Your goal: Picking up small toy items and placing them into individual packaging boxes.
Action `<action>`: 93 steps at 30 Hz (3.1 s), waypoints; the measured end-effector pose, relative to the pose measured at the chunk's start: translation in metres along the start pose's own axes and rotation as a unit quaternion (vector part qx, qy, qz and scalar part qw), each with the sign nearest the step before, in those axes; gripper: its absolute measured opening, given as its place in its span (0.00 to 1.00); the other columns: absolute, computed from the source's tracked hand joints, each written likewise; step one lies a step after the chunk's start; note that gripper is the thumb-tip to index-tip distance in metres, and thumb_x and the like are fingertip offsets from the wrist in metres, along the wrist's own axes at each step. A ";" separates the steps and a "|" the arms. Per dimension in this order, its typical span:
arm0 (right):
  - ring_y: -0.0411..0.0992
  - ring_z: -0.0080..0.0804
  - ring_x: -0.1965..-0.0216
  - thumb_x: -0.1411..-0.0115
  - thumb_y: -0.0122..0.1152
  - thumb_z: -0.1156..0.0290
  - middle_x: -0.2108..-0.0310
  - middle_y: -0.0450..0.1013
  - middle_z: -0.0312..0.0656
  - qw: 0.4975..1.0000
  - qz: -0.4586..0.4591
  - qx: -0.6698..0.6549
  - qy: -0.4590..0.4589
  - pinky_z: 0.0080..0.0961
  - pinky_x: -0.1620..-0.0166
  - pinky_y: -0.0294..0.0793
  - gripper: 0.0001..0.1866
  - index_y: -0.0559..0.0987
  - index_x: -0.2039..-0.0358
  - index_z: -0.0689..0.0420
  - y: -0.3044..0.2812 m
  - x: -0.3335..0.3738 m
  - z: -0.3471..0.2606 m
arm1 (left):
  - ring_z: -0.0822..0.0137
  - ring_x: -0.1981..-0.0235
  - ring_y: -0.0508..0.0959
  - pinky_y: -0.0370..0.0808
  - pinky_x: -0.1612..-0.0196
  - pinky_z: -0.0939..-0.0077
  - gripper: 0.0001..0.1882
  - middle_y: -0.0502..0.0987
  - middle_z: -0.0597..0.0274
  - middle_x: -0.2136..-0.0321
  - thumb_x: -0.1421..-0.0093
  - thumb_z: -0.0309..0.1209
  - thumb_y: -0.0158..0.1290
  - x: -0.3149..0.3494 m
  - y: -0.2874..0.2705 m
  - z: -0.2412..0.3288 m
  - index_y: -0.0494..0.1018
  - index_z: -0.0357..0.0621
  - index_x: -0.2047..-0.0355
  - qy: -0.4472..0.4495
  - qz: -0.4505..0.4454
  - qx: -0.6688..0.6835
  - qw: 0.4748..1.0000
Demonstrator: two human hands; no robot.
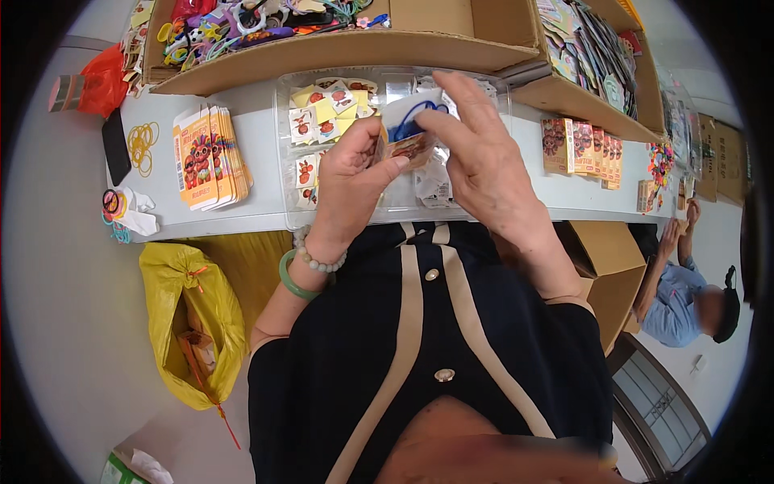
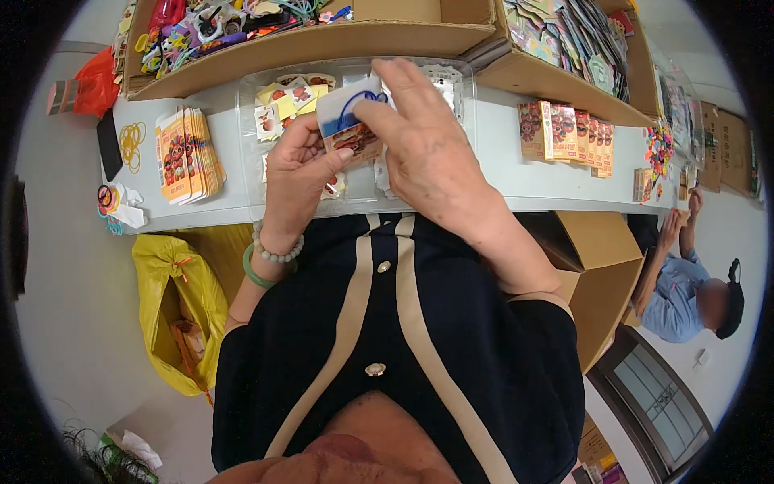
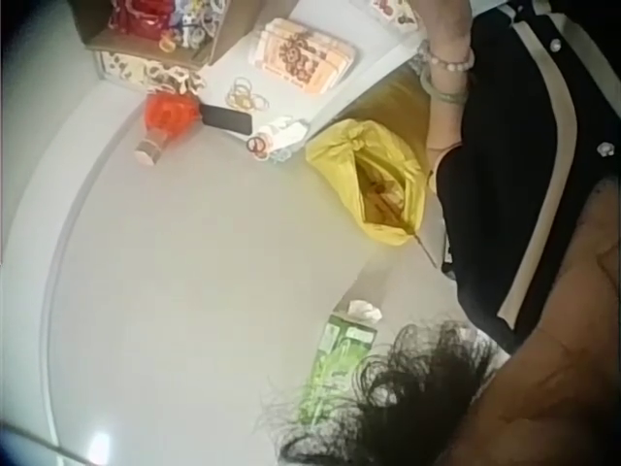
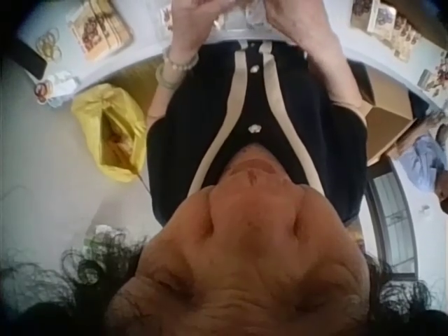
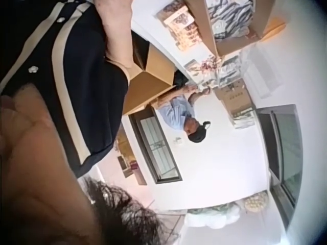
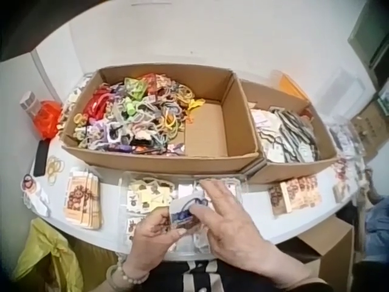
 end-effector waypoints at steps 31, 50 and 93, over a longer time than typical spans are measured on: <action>0.61 0.49 0.42 0.53 0.61 0.81 0.44 0.63 0.52 0.985 -0.027 -0.168 0.024 0.34 0.43 0.61 0.12 0.78 0.65 0.58 -0.007 -0.003 0.020 | 0.74 0.56 0.74 0.72 0.51 0.80 0.16 0.73 0.61 0.59 0.44 0.14 0.49 -0.004 -0.001 -0.001 0.66 0.32 0.54 -0.044 -0.023 -0.025 0.998; 0.59 0.50 0.41 0.54 0.64 0.75 0.42 0.62 0.50 0.977 -0.143 -0.145 -0.063 0.37 0.41 0.57 0.07 0.81 0.71 0.56 -0.014 -0.016 0.017 | 0.75 0.60 0.75 0.72 0.53 0.81 0.16 0.74 0.65 0.62 0.46 0.14 0.50 -0.005 0.003 -0.008 0.68 0.34 0.56 -0.048 -0.066 -0.051 0.995; 0.74 0.27 0.62 0.43 0.59 0.74 0.58 0.75 0.44 0.926 -0.067 -0.352 0.118 0.23 0.59 0.73 0.20 0.72 0.49 0.60 0.031 0.034 0.037 | 0.85 0.82 0.68 0.62 0.80 0.92 0.03 0.73 0.71 0.79 0.45 0.20 0.51 -0.011 -0.005 0.006 0.73 0.38 0.69 -0.137 0.047 -0.005 0.989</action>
Point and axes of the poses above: each hand's wrist, its own x-axis away from the middle knuckle, its own y-axis out of the palm, z = x × y, the point moved 1 cm from there along -x, towards the middle knuckle
